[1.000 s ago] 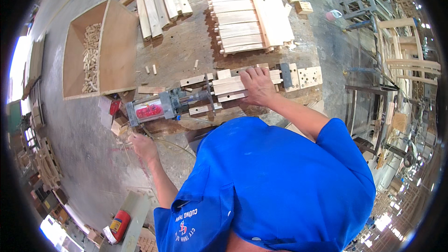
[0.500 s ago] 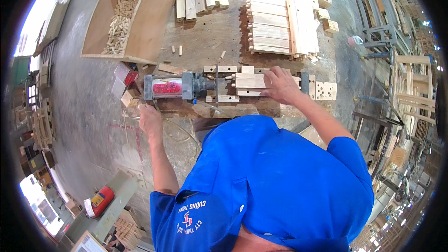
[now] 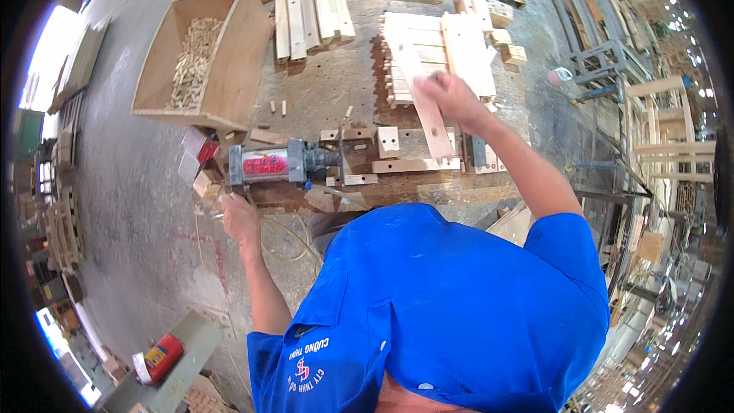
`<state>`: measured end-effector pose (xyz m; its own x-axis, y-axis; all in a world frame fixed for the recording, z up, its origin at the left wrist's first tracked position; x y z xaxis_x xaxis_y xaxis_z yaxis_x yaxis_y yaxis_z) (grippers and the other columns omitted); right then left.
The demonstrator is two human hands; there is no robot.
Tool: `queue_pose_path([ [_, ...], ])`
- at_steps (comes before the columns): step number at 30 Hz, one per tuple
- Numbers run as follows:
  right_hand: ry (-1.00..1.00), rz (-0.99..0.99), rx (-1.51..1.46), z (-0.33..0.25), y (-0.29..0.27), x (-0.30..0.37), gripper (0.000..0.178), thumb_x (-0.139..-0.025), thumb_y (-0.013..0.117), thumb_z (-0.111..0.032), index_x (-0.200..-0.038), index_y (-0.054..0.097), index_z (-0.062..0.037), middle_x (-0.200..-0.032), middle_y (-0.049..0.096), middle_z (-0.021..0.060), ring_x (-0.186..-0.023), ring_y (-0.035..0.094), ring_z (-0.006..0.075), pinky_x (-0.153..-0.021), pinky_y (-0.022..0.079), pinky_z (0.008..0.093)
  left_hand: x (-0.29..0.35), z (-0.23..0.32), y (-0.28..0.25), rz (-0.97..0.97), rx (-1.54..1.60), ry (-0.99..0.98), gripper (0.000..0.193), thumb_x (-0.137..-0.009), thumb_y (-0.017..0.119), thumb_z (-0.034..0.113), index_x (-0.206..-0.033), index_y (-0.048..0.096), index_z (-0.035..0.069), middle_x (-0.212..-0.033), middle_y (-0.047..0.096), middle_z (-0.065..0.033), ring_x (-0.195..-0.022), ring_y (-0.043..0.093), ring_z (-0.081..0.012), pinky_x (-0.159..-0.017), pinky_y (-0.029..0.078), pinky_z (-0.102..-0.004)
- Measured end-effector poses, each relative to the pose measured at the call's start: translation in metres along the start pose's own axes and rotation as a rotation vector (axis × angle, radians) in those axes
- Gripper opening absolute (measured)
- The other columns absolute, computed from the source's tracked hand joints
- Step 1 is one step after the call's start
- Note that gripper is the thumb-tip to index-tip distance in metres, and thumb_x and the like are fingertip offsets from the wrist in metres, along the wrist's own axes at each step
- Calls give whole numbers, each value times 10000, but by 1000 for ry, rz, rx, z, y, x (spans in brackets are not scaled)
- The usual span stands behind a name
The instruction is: The person repeatedly picks up small wooden dowels and inserts them into pre-drilled holes on rectangular wooden pieces. They then place the assembled pieces onto a nearby stack. The process is repeated continuously throughout the clip.
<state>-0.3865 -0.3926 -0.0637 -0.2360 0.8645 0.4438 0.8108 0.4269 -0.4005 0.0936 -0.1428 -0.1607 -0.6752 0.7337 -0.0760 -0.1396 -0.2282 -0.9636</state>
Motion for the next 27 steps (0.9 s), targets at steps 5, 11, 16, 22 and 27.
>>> queue_pose_path([
  [5,12,-114,-839,-47,-19,-25,552,-1058,712,-446,-1388,648,-8,-1175,761,102,-981,744,166,-853,637,352,1,2,-4,44,46,44,309,-1143,476,328,-1113,533,26,-895,722,-316,-869,702,-556,-743,523,-644],
  [11,36,-119,-940,-37,-18,-48,539,-1051,734,-411,-1395,643,-6,-1235,764,109,-1001,761,185,-896,653,365,2,1,-7,53,81,30,308,-1142,476,318,-1092,546,22,-909,717,-317,-877,692,-555,-749,515,-645],
  [16,19,10,-772,-18,-31,-65,572,-1033,744,-443,-1359,652,17,-1189,777,120,-971,760,184,-853,645,358,2,5,-7,36,70,18,290,-1140,478,298,-1083,532,18,-903,714,-313,-871,689,-555,-744,511,-643],
  [22,31,515,298,-18,-81,-73,664,-944,759,-564,-1168,661,53,-1110,777,219,-996,768,306,-862,618,416,2,5,-9,54,108,53,283,-1140,478,286,-1081,513,12,-880,704,-322,-836,682,-563,-718,507,-641],
  [27,-6,643,736,-16,-79,-78,751,-913,717,-620,-1180,631,77,-1114,754,307,-1035,754,440,-928,597,515,-2,6,-5,43,102,36,289,-1142,478,292,-1092,509,9,-880,704,-326,-839,690,-557,-712,511,-636],
])
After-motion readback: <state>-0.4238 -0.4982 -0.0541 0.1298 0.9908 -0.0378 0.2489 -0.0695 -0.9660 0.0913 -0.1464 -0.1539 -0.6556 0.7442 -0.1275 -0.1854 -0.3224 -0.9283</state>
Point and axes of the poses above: each hand's wrist, its own x-axis away from the middle knuckle, its own y-axis out of the palm, z = x × y, the point moved 6 cm from there along -x, towards the middle knuckle
